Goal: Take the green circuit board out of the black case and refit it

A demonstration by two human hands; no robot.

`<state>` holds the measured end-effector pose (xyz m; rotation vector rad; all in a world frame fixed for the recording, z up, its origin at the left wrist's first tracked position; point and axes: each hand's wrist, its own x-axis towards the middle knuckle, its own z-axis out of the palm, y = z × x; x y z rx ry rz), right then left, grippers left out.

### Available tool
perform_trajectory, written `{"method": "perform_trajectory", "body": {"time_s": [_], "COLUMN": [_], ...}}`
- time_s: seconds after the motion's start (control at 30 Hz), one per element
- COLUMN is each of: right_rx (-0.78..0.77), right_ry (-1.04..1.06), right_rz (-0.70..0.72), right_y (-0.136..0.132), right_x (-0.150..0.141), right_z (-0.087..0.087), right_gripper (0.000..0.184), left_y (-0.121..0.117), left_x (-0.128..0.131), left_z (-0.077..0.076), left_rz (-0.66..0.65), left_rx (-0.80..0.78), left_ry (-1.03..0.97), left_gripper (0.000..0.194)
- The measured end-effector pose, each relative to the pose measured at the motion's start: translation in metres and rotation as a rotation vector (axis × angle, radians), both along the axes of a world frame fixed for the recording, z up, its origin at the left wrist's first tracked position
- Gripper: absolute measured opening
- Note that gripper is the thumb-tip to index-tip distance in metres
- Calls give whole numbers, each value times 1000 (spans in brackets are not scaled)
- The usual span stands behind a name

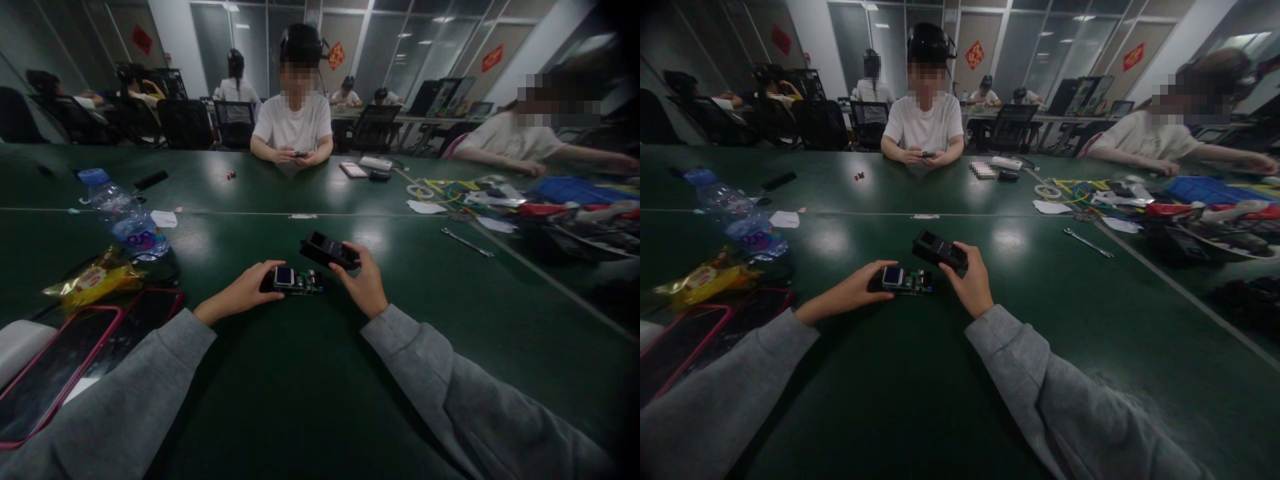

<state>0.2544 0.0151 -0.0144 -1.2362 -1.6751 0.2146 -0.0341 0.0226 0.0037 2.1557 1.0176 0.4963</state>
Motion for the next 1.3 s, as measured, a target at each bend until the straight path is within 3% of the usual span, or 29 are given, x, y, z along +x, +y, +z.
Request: {"method": "perform_trajectory", "body": {"time_s": [0.23, 0.47, 1.3], "right_rx": [-102, -115, -165], "right_ry": [64, -71, -38], "right_rz": [-87, -273, -173], "right_y": [15, 12, 12], "right_x": [14, 15, 15], "right_z": [-21, -19, -19], "right_gripper": [46, 60, 48], "left_y": [-2, -2, -2], "left_x": [1, 3, 3], "left_z": [6, 7, 7], "left_rz": [-21, -30, -33], "left_rx": [8, 39, 47], "left_ry": [51, 86, 96], "left_gripper": [61, 58, 56]}}
